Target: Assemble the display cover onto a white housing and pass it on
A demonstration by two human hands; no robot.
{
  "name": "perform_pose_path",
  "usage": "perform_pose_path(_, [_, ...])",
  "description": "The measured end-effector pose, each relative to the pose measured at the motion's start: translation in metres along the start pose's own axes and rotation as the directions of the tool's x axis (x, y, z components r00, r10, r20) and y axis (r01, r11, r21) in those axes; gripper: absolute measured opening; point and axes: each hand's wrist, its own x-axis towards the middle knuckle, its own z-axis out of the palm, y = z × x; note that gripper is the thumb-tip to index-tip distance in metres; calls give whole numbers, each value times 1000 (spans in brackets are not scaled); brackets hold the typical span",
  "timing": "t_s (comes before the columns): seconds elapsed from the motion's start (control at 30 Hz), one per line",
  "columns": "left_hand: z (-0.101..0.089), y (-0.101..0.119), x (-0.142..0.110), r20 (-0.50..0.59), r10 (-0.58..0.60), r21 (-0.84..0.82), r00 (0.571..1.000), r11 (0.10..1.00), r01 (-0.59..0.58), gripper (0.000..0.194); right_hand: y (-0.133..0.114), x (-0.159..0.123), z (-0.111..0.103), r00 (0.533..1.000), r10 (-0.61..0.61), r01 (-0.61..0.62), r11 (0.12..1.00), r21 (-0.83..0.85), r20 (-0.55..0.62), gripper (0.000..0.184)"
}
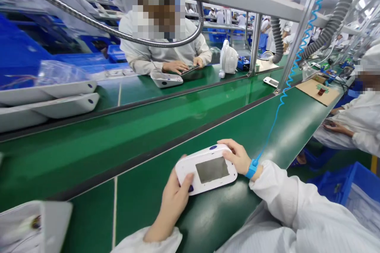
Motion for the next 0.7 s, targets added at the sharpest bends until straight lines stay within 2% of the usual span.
perform_pose_path(0.07, [-4, 0, 2, 20, -75, -69, 997, 995, 76, 61, 0, -1, 4, 998, -69, 69, 998, -8, 1, 62])
perform_pose_path(0.23, [-10, 3, -2, -47, -75, -102, 996, 992, 70, 67, 1, -3, 2, 972, -227, 231, 971, -56, 67, 64])
perform_pose_path(0.37, [-9, 0, -6, -83, -66, -121, 994, 991, 56, 73, 6, 1, 0, 954, -275, 281, 959, -40, 121, 63])
perform_pose_path(0.5, [-7, -5, -4, -117, -60, -141, 991, 989, 44, 69, 7, 7, 5, 948, -296, 302, 952, -40, 116, 61])
perform_pose_path(0.6, [-4, -7, 0, -142, -71, -139, 987, 989, 51, 59, 10, 18, 13, 971, -235, 238, 969, -72, 41, 59])
perform_pose_path(0.67, [-1, -10, 4, -145, -78, -146, 986, 988, 56, 59, 17, 35, 21, 991, -84, 77, 994, -73, -100, 59])
perform_pose_path(0.7, [1, -11, 5, -139, -84, -150, 987, 987, 62, 63, 22, 48, 25, 984, 8, -19, 998, -58, -178, 59])
